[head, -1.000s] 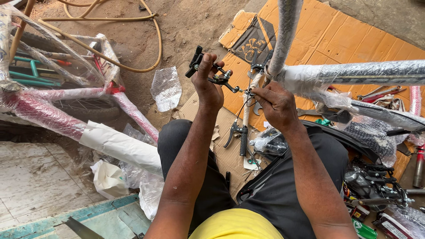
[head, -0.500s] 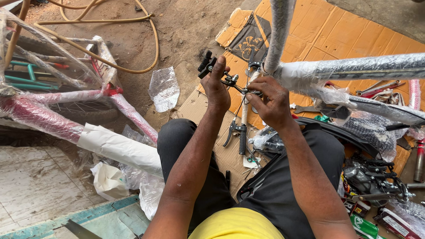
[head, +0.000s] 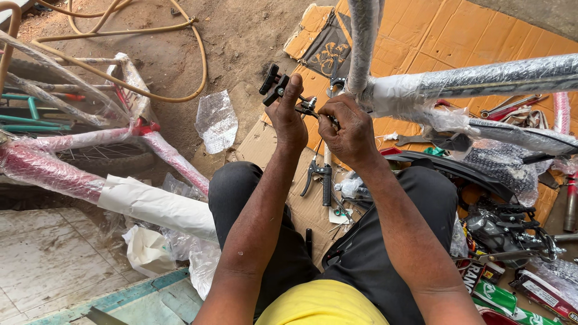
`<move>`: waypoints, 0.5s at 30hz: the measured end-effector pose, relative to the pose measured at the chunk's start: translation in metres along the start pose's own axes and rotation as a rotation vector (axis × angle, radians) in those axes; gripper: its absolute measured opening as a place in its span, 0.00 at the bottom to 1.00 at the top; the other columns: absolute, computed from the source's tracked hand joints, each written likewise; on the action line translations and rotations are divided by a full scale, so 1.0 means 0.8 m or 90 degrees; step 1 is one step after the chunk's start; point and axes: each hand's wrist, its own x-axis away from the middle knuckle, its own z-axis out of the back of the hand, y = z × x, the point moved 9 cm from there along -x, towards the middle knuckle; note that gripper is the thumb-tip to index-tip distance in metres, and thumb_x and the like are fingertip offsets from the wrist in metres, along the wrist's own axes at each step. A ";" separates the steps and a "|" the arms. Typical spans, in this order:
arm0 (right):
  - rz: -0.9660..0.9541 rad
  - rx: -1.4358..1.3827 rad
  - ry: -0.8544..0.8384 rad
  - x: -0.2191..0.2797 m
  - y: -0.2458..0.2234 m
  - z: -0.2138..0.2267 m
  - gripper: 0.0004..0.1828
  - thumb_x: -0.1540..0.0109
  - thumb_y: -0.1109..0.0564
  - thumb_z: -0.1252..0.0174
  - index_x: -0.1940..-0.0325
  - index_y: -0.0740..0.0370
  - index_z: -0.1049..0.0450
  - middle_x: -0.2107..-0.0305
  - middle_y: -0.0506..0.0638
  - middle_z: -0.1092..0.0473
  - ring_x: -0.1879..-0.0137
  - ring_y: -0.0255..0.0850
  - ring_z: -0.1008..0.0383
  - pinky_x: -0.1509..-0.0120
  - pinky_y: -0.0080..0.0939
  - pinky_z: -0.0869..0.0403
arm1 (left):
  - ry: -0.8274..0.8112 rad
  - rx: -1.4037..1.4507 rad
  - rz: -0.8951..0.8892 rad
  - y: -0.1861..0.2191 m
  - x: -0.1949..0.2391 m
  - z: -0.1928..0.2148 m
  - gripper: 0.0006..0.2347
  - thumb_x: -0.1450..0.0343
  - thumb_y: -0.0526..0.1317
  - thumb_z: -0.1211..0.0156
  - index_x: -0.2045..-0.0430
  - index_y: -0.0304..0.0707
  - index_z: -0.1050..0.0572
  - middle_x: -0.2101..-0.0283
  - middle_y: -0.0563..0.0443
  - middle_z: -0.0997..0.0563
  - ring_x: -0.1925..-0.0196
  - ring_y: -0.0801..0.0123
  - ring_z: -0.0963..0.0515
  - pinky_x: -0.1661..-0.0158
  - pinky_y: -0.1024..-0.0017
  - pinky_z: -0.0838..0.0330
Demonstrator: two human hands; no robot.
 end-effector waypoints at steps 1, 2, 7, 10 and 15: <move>0.003 0.010 0.000 0.000 -0.002 -0.001 0.05 0.39 0.69 0.39 0.60 0.67 0.27 0.63 0.54 0.27 0.57 0.46 0.22 0.53 0.45 0.22 | -0.001 0.006 0.003 0.000 0.001 -0.001 0.23 0.37 0.54 0.26 0.65 0.35 0.27 0.65 0.50 0.27 0.56 0.68 0.26 0.50 0.61 0.28; 0.008 0.020 0.000 0.000 -0.003 -0.001 0.05 0.40 0.69 0.38 0.61 0.67 0.27 0.64 0.54 0.27 0.58 0.46 0.22 0.53 0.45 0.22 | -0.002 0.014 0.006 0.001 0.001 -0.002 0.23 0.36 0.54 0.25 0.64 0.35 0.27 0.65 0.50 0.28 0.56 0.69 0.27 0.52 0.61 0.26; -0.010 0.024 0.001 -0.002 0.000 -0.001 0.05 0.39 0.68 0.38 0.62 0.66 0.27 0.64 0.54 0.27 0.58 0.45 0.22 0.53 0.44 0.21 | -0.004 0.011 0.016 0.001 0.003 -0.004 0.25 0.37 0.55 0.26 0.63 0.31 0.28 0.64 0.48 0.28 0.56 0.68 0.25 0.59 0.61 0.17; -0.003 0.029 0.002 -0.002 0.001 -0.001 0.05 0.39 0.68 0.38 0.62 0.66 0.27 0.64 0.53 0.27 0.58 0.45 0.22 0.54 0.44 0.21 | 0.000 -0.006 0.022 -0.002 0.003 -0.004 0.27 0.37 0.56 0.27 0.62 0.28 0.27 0.64 0.46 0.27 0.56 0.66 0.24 0.59 0.60 0.15; 0.002 0.023 -0.009 -0.001 0.003 -0.005 0.06 0.39 0.68 0.38 0.60 0.66 0.28 0.63 0.53 0.27 0.58 0.44 0.22 0.56 0.43 0.21 | 0.004 -0.014 0.021 -0.005 0.003 -0.002 0.27 0.38 0.57 0.27 0.62 0.29 0.27 0.63 0.47 0.28 0.54 0.67 0.23 0.59 0.60 0.15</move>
